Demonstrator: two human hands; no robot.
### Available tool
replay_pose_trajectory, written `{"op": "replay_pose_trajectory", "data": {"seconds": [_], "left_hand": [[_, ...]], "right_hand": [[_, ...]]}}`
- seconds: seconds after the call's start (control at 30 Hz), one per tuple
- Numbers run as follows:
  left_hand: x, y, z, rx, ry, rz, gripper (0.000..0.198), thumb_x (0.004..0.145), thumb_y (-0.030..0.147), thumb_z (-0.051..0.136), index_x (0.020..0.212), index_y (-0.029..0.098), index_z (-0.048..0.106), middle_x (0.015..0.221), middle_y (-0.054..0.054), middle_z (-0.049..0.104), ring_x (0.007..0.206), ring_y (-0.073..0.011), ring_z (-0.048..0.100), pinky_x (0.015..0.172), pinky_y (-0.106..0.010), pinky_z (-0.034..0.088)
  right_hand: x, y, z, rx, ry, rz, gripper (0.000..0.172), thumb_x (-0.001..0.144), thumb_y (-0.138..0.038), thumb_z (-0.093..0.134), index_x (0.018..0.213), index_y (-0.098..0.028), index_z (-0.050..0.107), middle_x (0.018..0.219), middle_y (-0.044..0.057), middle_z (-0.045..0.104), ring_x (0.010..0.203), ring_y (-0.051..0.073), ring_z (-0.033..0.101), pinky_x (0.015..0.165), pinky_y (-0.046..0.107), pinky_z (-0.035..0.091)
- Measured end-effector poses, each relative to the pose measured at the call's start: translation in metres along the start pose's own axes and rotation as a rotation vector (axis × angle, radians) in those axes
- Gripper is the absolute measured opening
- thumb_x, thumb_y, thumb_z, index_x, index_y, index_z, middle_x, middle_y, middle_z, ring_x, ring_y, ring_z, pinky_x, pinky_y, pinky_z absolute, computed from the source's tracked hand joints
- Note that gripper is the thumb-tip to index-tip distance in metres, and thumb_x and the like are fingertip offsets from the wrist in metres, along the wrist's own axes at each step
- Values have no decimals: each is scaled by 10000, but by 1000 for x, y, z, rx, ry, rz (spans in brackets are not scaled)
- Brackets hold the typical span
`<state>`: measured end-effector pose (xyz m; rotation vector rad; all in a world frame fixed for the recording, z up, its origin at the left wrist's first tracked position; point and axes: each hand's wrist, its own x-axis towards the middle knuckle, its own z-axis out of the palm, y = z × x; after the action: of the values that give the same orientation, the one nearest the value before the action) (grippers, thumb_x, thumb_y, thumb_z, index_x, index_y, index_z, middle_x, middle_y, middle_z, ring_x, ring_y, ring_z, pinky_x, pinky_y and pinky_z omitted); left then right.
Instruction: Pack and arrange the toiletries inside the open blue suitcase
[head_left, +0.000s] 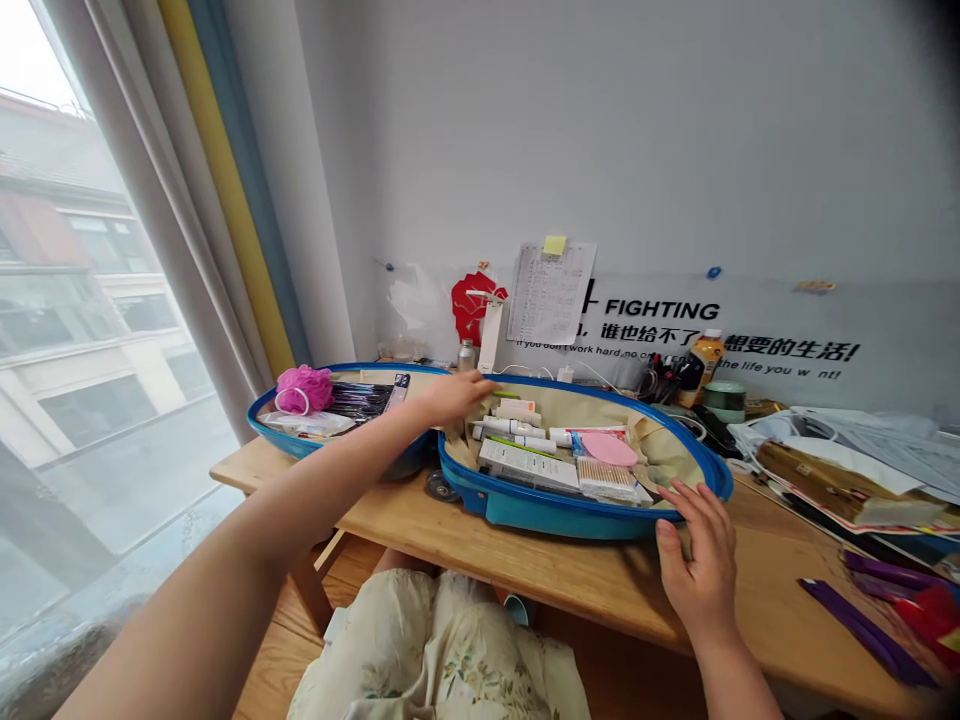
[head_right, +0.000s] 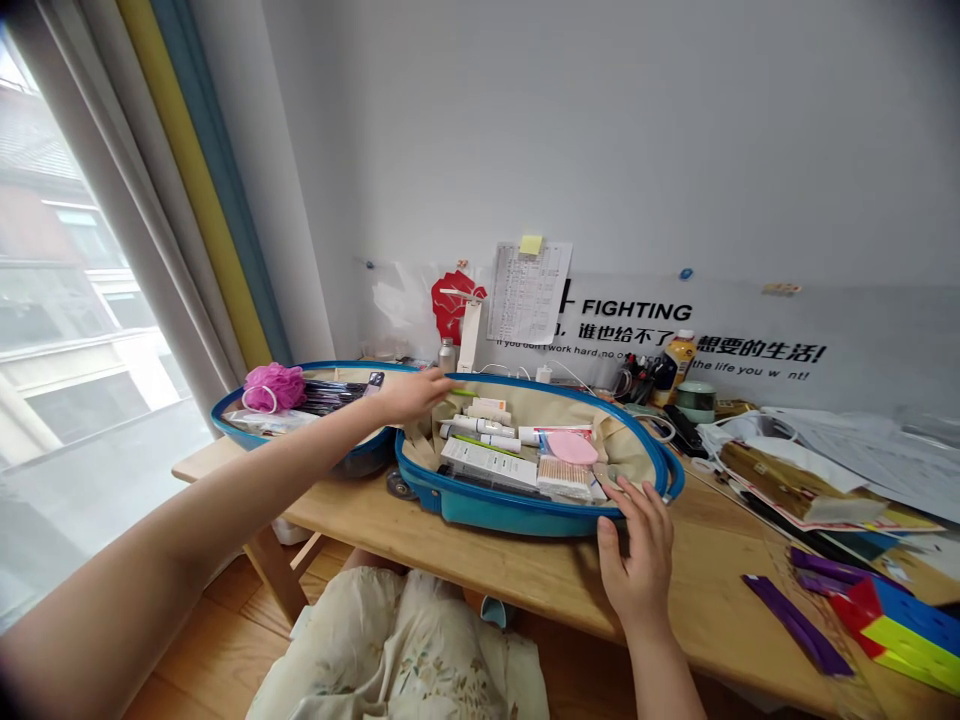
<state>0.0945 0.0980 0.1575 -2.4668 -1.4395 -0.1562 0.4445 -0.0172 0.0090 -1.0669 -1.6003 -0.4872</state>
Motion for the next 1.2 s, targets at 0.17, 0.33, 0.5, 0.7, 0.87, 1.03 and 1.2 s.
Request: {"op": "replay_pose_trajectory", "data": {"seconds": [0.17, 0.33, 0.5, 0.7, 0.87, 1.03, 1.2], "left_hand": [[21, 51, 26, -43, -173, 280, 441, 1011, 348, 320, 1410, 286, 498, 1214, -104, 621, 1154, -240, 591, 1001, -365, 422], [26, 53, 42, -52, -221, 269, 439, 964, 297, 428, 1391, 255, 522, 1237, -119, 622, 1158, -244, 593, 981, -362, 450], [21, 49, 44, -86, -227, 254, 420, 951, 286, 457, 1361, 256, 546, 1269, -113, 613, 1182, -231, 586, 1030, -360, 432], [19, 51, 42, -97, -225, 171, 406, 896, 234, 555, 1299, 246, 596, 1271, -111, 611, 1182, -261, 583, 983, -360, 470], [16, 46, 26, -94, -110, 45, 402, 927, 252, 497, 1322, 248, 566, 1345, -94, 564, 1272, -254, 504, 1057, -369, 410], [-6, -22, 6, -51, -104, -246, 444, 925, 139, 373, 1333, 201, 537, 1350, -132, 560, 1237, -256, 533, 1004, -380, 447], [-54, -99, 22, -22, -410, -358, 268, 850, 166, 599, 1104, 205, 678, 1154, -86, 684, 1072, -235, 635, 931, -354, 500]], "right_hand": [[0, 0, -1, -7, -6, -3, 316, 949, -338, 441, 1196, -216, 598, 1256, 118, 624, 1331, 300, 459, 1082, 554, 374], [2, -1, -1, 1, -9, -4, 324, 945, -342, 446, 1199, -219, 604, 1244, 117, 629, 1320, 303, 471, 1086, 561, 373], [2, -1, 0, 10, 9, -9, 332, 943, -349, 451, 1194, -205, 613, 1228, 129, 635, 1312, 312, 477, 1083, 557, 370], [2, -1, 1, 23, 10, 20, 346, 945, -385, 439, 1173, -199, 621, 1219, 128, 628, 1299, 313, 474, 1087, 550, 353], [2, 0, 1, 14, 11, 15, 347, 946, -394, 441, 1164, -194, 623, 1207, 128, 634, 1302, 317, 475, 1087, 558, 354], [2, 1, 1, 2, 5, -18, 345, 951, -369, 437, 1186, -195, 621, 1227, 131, 636, 1310, 315, 478, 1085, 556, 364], [2, 3, 1, 1, 10, -37, 346, 946, -343, 454, 1217, -198, 613, 1236, 127, 635, 1314, 324, 478, 1096, 565, 360]]}}
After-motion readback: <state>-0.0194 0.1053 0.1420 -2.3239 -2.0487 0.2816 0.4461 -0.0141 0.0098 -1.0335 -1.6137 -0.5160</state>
